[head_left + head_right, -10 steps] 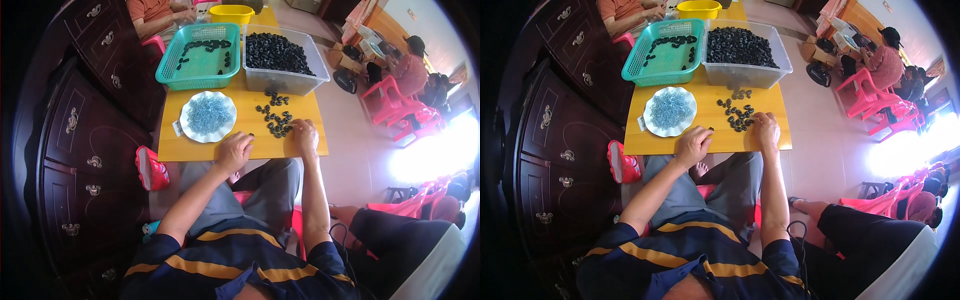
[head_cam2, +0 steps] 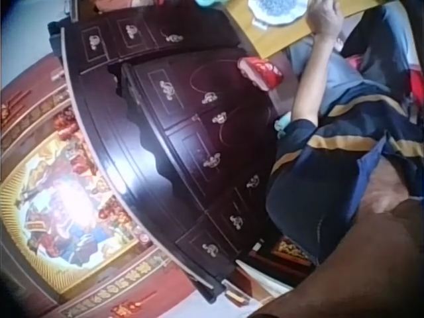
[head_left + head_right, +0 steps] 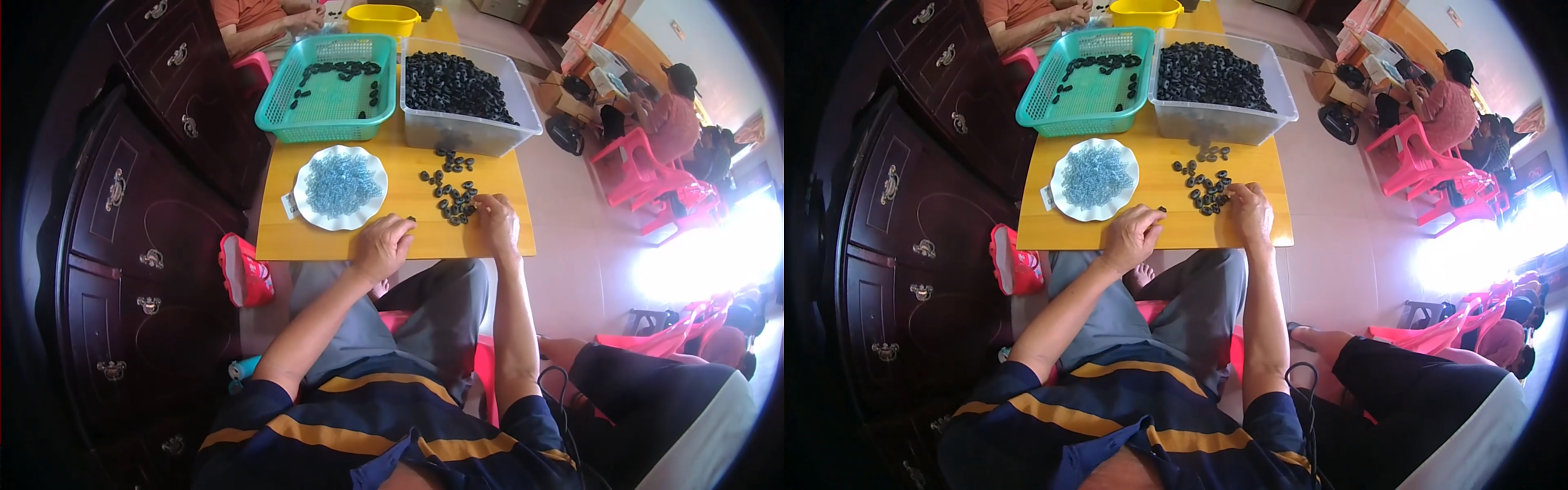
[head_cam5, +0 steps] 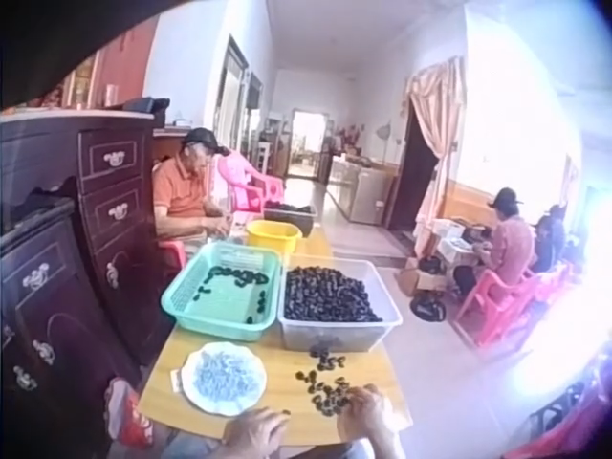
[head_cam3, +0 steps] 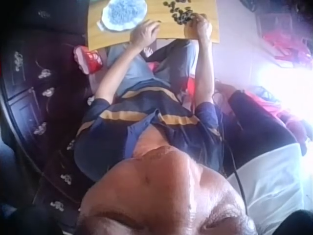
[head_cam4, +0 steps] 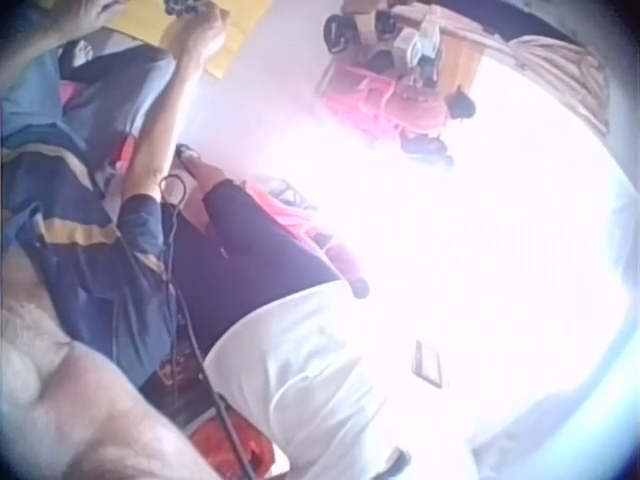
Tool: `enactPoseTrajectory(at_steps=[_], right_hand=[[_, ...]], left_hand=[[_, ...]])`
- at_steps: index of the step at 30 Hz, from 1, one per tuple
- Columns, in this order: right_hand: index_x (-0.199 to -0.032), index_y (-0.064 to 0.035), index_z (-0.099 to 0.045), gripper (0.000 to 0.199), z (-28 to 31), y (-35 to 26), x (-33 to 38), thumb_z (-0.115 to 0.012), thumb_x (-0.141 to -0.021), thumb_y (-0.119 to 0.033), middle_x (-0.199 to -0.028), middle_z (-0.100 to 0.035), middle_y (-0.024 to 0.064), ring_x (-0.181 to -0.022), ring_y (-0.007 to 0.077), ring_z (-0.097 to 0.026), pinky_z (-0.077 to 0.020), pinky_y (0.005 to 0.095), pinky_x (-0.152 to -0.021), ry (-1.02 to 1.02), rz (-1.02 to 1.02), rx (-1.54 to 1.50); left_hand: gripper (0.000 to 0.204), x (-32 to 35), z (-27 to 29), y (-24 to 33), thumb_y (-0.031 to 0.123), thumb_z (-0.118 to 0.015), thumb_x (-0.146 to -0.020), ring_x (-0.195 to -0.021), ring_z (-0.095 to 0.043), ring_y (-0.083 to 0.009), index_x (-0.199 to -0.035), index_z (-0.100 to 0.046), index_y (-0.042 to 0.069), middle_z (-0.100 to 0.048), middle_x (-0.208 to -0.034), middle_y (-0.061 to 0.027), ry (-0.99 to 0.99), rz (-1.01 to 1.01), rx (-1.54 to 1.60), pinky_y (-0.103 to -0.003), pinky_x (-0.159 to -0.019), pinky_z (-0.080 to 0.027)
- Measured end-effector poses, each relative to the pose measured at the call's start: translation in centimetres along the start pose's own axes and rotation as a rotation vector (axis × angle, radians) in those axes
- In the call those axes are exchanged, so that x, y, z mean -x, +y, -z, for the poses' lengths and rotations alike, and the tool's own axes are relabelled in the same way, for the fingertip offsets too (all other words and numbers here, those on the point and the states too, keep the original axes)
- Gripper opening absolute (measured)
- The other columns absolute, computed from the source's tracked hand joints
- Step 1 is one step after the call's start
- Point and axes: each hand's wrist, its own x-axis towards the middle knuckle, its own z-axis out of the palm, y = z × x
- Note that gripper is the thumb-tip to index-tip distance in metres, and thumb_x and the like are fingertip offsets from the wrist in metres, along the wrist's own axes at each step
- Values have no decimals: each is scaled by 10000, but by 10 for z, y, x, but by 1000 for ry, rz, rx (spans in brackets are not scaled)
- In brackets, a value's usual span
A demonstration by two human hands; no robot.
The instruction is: The person assembles small black plastic parts with blue beads by hand.
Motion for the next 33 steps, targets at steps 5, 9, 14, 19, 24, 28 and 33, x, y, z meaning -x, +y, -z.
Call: enactPoseTrajectory(at_steps=[5,9,14,19,24,28,33], right_hand=[[-1059,-158,-720,177,1,-2,1,-625,-914,-125,-1020,-665,107,-927,333,-667,-532,432,-809,-6,43,6],[-1056,-150,-715,178,-1,0,4,-638,-901,-108,-1020,-663,107,-926,335,-667,-532,431,-801,2,72,-17],[-1015,-133,-702,153,-3,-2,6,-656,-876,-87,-987,-652,104,-898,341,-664,-529,438,-775,7,146,-27],[-967,-114,-686,104,-4,-3,8,-667,-868,-90,-968,-646,103,-872,339,-665,-528,437,-760,46,119,-47],[-914,-84,-673,67,-8,1,9,-692,-853,-107,-937,-646,107,-832,313,-671,-527,427,-742,95,125,-87],[-871,-64,-665,88,-11,4,10,-720,-837,-123,-878,-646,116,-766,293,-665,-524,412,-717,126,87,-107],[-870,-64,-664,108,-10,8,10,-736,-829,-133,-858,-648,114,-718,283,-662,-521,411,-686,164,120,-58]], left_hand=[[163,0,0,-1,89,-664,-812,-858,-634,-313,-974,-649,76,-633,-887,-98,-5,7,8,-426,-756,-514],[159,-1,0,0,82,-665,-813,-849,-638,-317,-970,-648,74,-638,-881,-100,-8,14,20,-426,-746,-517],[158,-1,1,1,70,-669,-809,-845,-640,-318,-966,-650,71,-641,-876,-102,6,25,32,-426,-742,-518],[158,-1,1,1,71,-672,-808,-853,-644,-319,-965,-655,68,-650,-885,-103,14,20,39,-425,-744,-520],[156,0,1,0,71,-667,-810,-857,-648,-319,-966,-658,69,-659,-897,-103,18,24,36,-421,-747,-523],[154,1,2,0,68,-662,-811,-852,-650,-319,-965,-659,68,-663,-899,-104,26,22,34,-420,-748,-525],[151,0,2,2,64,-659,-809,-849,-649,-323,-960,-659,64,-663,-891,-108,32,35,48,-422,-746,-523]])
